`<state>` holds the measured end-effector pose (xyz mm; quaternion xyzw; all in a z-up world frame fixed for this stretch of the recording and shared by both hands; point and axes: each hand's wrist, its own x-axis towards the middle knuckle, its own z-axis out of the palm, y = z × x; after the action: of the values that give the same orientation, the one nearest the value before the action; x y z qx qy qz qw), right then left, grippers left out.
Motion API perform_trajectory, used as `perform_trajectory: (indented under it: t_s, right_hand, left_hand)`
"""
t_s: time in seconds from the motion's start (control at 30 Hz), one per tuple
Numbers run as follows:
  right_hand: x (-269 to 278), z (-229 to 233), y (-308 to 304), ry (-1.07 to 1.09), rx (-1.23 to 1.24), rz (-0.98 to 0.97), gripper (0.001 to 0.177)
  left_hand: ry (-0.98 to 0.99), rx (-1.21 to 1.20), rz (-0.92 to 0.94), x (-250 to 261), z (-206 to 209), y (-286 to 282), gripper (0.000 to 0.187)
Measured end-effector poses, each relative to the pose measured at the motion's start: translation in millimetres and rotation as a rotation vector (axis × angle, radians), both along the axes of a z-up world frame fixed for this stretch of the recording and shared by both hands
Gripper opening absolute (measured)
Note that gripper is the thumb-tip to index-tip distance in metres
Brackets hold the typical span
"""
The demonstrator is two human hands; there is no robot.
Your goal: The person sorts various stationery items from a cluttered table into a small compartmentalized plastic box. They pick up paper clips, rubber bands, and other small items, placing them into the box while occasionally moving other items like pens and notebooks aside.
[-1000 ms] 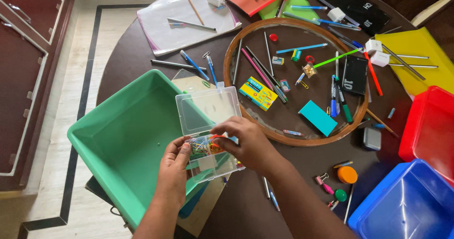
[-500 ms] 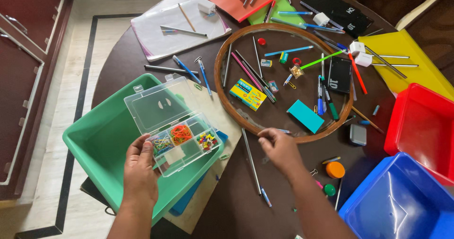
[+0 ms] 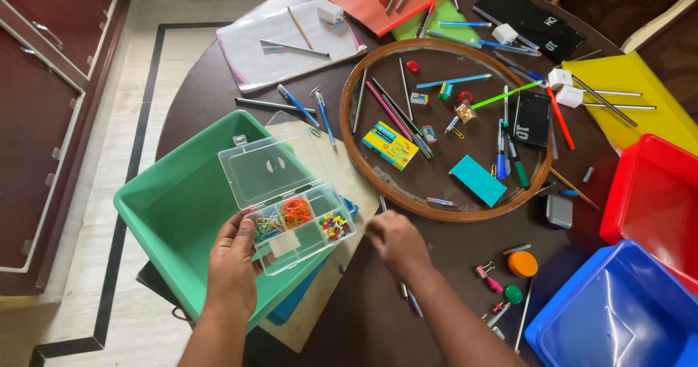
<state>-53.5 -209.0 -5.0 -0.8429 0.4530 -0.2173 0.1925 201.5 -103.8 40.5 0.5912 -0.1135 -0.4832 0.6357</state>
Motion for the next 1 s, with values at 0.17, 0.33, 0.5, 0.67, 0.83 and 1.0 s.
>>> perform_trajectory:
  t_s: [0.17, 0.33, 0.5, 0.67, 0.83, 1.0]
  right_hand:
    - [9, 63, -6, -0.432, 0.068, -0.176, 0.016]
    - [43, 96, 21, -0.372, 0.032, 0.194, 0.022]
    - [35, 100, 21, -0.310, 0.053, 0.091, 0.017]
    - [7, 98, 19, -0.344, 0.157, -0.023, 0.020]
    - [-10, 90, 26, -0.384, 0.202, -0.131, 0.019]
    - [-36, 81, 32, -0.268, 0.196, -0.159, 0.019]
  left_hand:
    - [0.008, 0.027, -0.058, -13, -5, -1, 0.030]
    - [0.058, 0.026, -0.136, -35, -11, -4, 0.032]
    - [0.081, -0.014, -0.179, -39, -11, -2, 0.033]
    - [0.088, 0.072, -0.136, -39, -7, 1, 0.032]
    - [0.093, 0.069, -0.115, -39, -3, 8, 0.029]
    - [0.071, 0.068, -0.037, -39, 4, 29, 0.026]
